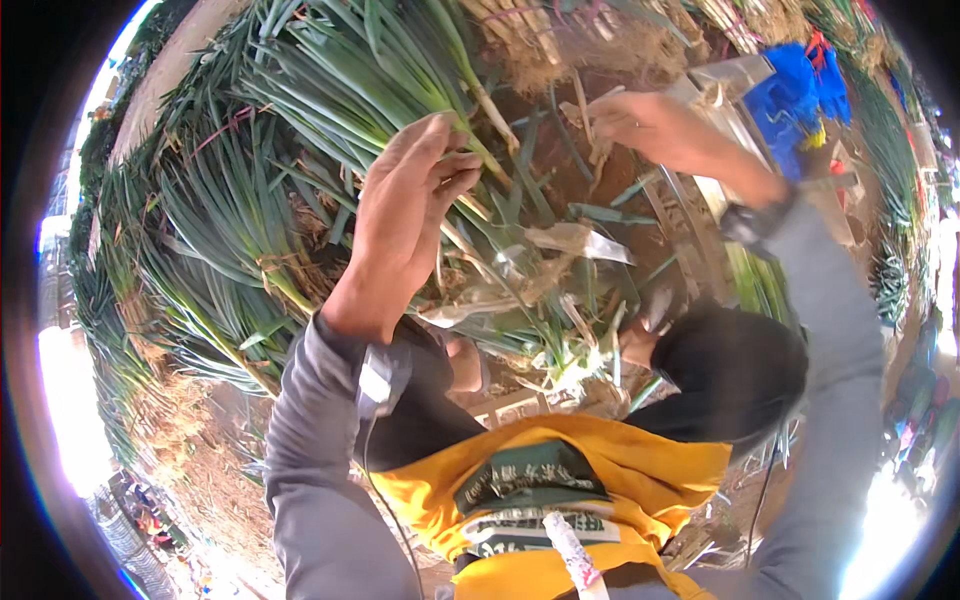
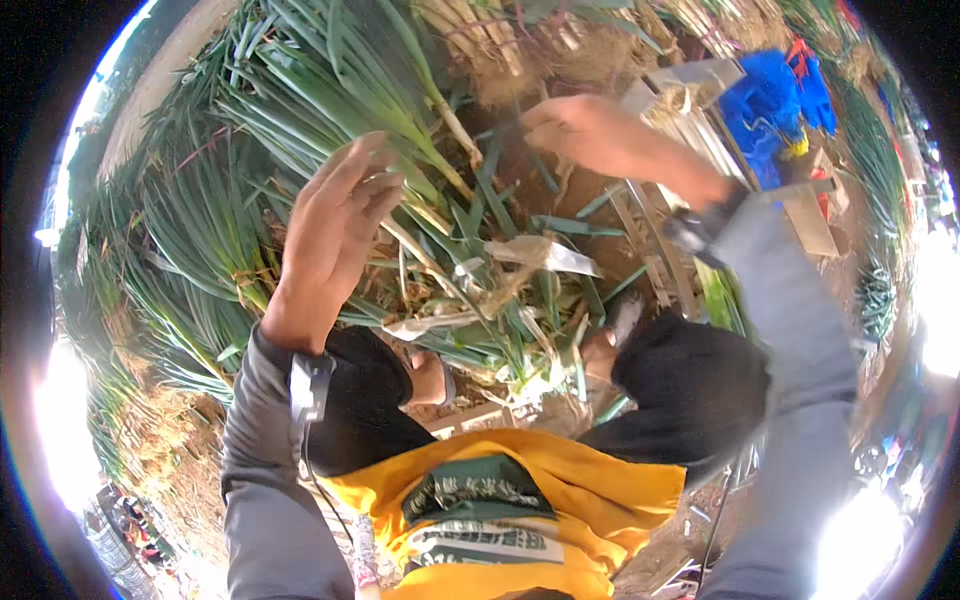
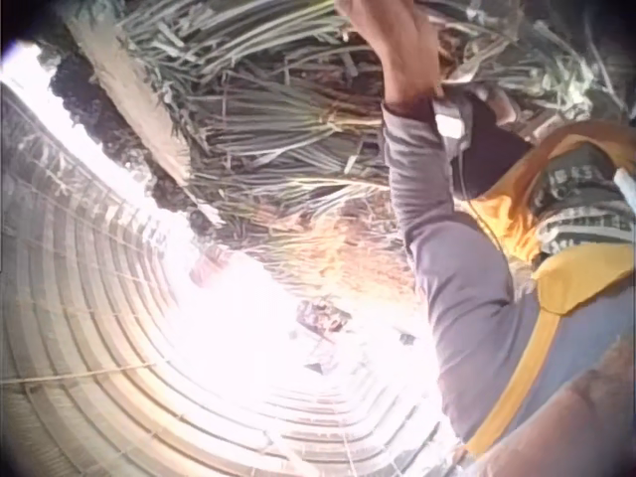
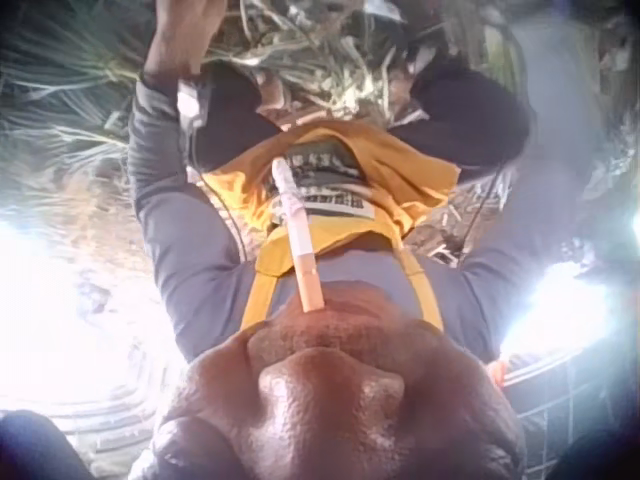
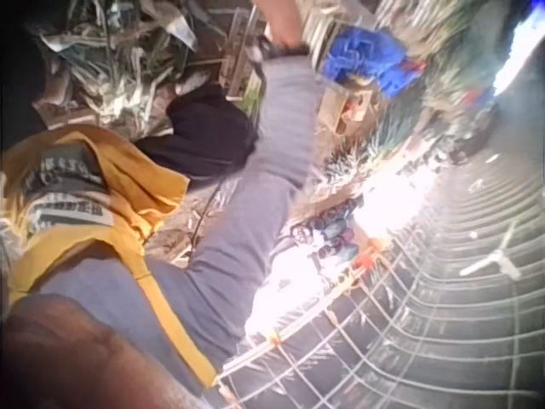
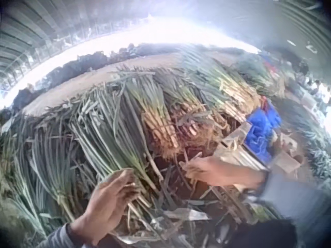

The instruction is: Cleaning and trimming leeks by removing outer layers and roots.

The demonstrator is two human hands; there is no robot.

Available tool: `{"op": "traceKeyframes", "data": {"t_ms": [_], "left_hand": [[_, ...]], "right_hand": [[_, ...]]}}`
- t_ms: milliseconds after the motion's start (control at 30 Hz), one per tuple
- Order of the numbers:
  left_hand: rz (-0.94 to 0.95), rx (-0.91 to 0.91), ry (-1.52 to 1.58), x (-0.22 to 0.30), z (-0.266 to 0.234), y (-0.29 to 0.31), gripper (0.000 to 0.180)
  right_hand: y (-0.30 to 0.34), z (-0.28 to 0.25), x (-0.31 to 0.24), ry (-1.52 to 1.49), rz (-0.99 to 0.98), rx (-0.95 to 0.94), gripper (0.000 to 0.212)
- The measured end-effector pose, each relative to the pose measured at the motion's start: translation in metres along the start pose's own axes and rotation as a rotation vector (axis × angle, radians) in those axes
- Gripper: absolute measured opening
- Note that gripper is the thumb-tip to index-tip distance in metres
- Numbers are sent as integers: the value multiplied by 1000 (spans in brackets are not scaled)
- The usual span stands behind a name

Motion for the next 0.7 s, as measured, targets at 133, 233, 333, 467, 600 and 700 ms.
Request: {"op": "traceKeyframes", "data": {"t_ms": [133, 233, 333, 467, 600, 700], "left_hand": [[140, 192, 60, 30, -40, 33, 42], [127, 257, 75, 36, -47, 42, 42], [76, 268, 18, 33, -61, 48, 42], [25, 331, 93, 29, -76, 49, 42], [5, 335, 34, 36, -74, 52, 41], [42, 299, -36, 32, -73, 52, 41]], "right_hand": [[-116, 95, 74, -59, 37, -10, 50], [-172, 156, 144, -186, 51, 270, 56], [-203, 214, 187, -180, 214, 329, 62], [-202, 256, 219, -29, 445, 254, 55], [-182, 233, 158, -324, 388, 44, 43], [-131, 180, 74, -808, 177, 68, 39]]}}
Point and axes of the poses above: each hand's wrist, its own y-axis away from the middle knuckle, its own z-axis out of the palm, x = y × z, the point moved 1 cm from there along -y, towards the middle knuckle, and after that the axes turned 11 degrees about -y, right-handed, at the moved point
